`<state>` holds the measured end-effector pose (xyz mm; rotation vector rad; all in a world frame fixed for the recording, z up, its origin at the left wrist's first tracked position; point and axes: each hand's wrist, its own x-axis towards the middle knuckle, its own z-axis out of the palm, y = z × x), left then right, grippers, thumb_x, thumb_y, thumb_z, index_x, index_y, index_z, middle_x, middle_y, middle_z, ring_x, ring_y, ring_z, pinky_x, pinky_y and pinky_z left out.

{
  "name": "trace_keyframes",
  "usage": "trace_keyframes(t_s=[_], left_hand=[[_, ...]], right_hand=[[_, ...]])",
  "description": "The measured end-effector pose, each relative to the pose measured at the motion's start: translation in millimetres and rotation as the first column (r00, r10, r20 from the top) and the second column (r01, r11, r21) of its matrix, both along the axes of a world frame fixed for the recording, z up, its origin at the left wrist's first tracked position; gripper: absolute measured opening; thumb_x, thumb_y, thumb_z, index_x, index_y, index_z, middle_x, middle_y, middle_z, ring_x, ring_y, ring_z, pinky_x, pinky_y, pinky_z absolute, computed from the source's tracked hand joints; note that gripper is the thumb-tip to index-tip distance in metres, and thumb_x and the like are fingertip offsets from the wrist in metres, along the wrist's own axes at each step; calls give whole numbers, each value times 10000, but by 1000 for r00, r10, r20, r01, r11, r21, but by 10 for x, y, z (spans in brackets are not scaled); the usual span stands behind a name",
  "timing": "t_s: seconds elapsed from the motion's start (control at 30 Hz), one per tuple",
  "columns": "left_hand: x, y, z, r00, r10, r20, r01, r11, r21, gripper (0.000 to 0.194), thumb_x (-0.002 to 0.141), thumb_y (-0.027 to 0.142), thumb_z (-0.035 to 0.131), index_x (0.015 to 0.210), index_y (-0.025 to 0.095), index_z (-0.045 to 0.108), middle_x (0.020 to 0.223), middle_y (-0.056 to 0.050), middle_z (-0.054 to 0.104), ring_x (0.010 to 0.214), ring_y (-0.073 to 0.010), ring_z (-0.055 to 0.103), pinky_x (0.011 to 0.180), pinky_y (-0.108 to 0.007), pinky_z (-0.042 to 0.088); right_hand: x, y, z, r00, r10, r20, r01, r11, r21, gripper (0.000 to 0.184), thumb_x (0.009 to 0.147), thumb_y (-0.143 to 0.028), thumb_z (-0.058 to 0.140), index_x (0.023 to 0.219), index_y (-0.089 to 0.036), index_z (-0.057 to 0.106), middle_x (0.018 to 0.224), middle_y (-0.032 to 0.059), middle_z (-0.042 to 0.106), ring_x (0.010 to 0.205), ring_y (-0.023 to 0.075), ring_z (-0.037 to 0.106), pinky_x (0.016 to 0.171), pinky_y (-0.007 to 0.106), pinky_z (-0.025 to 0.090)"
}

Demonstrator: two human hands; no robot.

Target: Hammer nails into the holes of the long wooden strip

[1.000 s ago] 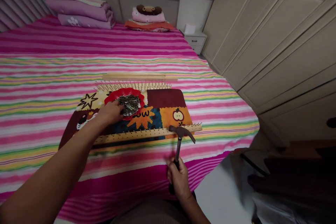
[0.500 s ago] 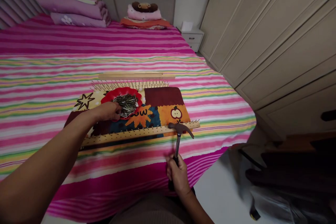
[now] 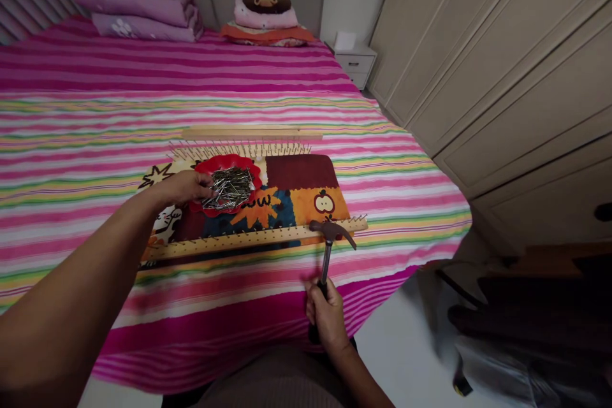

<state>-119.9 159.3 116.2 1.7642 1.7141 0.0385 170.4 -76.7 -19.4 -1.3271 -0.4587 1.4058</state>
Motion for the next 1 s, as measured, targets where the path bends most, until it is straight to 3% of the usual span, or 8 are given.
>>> trace_keyframes(t_s=[0.2, 0.47, 0.53, 0.63, 0.7, 0.77, 0.9, 1.0], left_hand=[[-85, -96, -84, 894, 250, 371, -248, 967, -53, 319, 500, 318, 763, 749, 167, 634, 566, 30, 579, 539, -105, 545, 587, -258, 478], [-95, -207, -11, 814, 339, 471, -374, 927, -21, 276, 595, 375, 765, 730, 146, 691, 620, 5, 611, 600, -96, 552, 606, -231, 502], [-103, -252, 10, 756, 362, 545, -423, 906, -14, 269, 614, 373, 760, 734, 140, 696, 649, -6, 623, 607, -95, 551, 567, -209, 493], [-124, -340, 35, 588, 430, 685, -509, 855, -100, 219, 630, 308, 757, 724, 123, 688, 680, -33, 642, 594, -89, 564, 511, -182, 477], [-135, -428, 55, 486, 455, 746, -508, 842, -182, 187, 634, 256, 756, 736, 114, 687, 674, -46, 650, 575, -88, 578, 504, -181, 486], [-133, -548, 77, 433, 450, 781, -474, 851, -227, 195, 632, 225, 760, 773, 111, 691, 667, -50, 657, 559, -90, 585, 502, -187, 495], [-96, -869, 94, 402, 429, 809, -506, 841, -195, 449, 579, 195, 785, 1005, 126, 663, 596, -5, 640, 468, -83, 545, 435, -187, 458], [-117, -1135, 63, 384, 424, 820, -614, 781, -116, 573, 545, 208, 789, 1089, 138, 624, 561, 25, 625, 434, -85, 529, 404, -185, 434]], right_hand=[[-3, 8, 16, 1000, 2, 5, -2, 1000, 7, 339, 673, -390, 737, 715, -224, 444, 447, -127, 374, 335, 30, 276, 293, 138, 217], [-10, 13, 26, 1000, -7, 7, 7, 1000, 11, 328, 670, -375, 730, 717, -220, 445, 453, -126, 381, 331, 25, 281, 292, 132, 219], [-9, 16, 18, 1000, -9, 6, 8, 1000, 15, 331, 665, -377, 732, 717, -220, 445, 453, -128, 382, 328, 24, 277, 288, 130, 215], [-8, 19, 8, 1000, -7, 8, 7, 1000, 20, 333, 659, -375, 735, 720, -219, 448, 450, -131, 377, 323, 24, 277, 283, 129, 218], [-9, 19, 9, 1000, -7, 10, 7, 1000, 27, 338, 657, -381, 738, 720, -217, 449, 450, -130, 379, 321, 25, 284, 281, 129, 223], [-12, 17, 14, 1000, -10, 13, 10, 999, 33, 342, 655, -392, 738, 721, -215, 452, 450, -128, 385, 322, 26, 293, 279, 127, 222], [-12, 11, 13, 1000, -6, 17, 6, 999, 39, 349, 645, -404, 740, 723, -212, 460, 455, -124, 395, 327, 24, 291, 280, 127, 224], [-4, -2, -7, 1000, -6, 9, 6, 998, 58, 358, 637, -411, 747, 733, -211, 465, 457, -129, 384, 329, 22, 280, 283, 127, 223]])
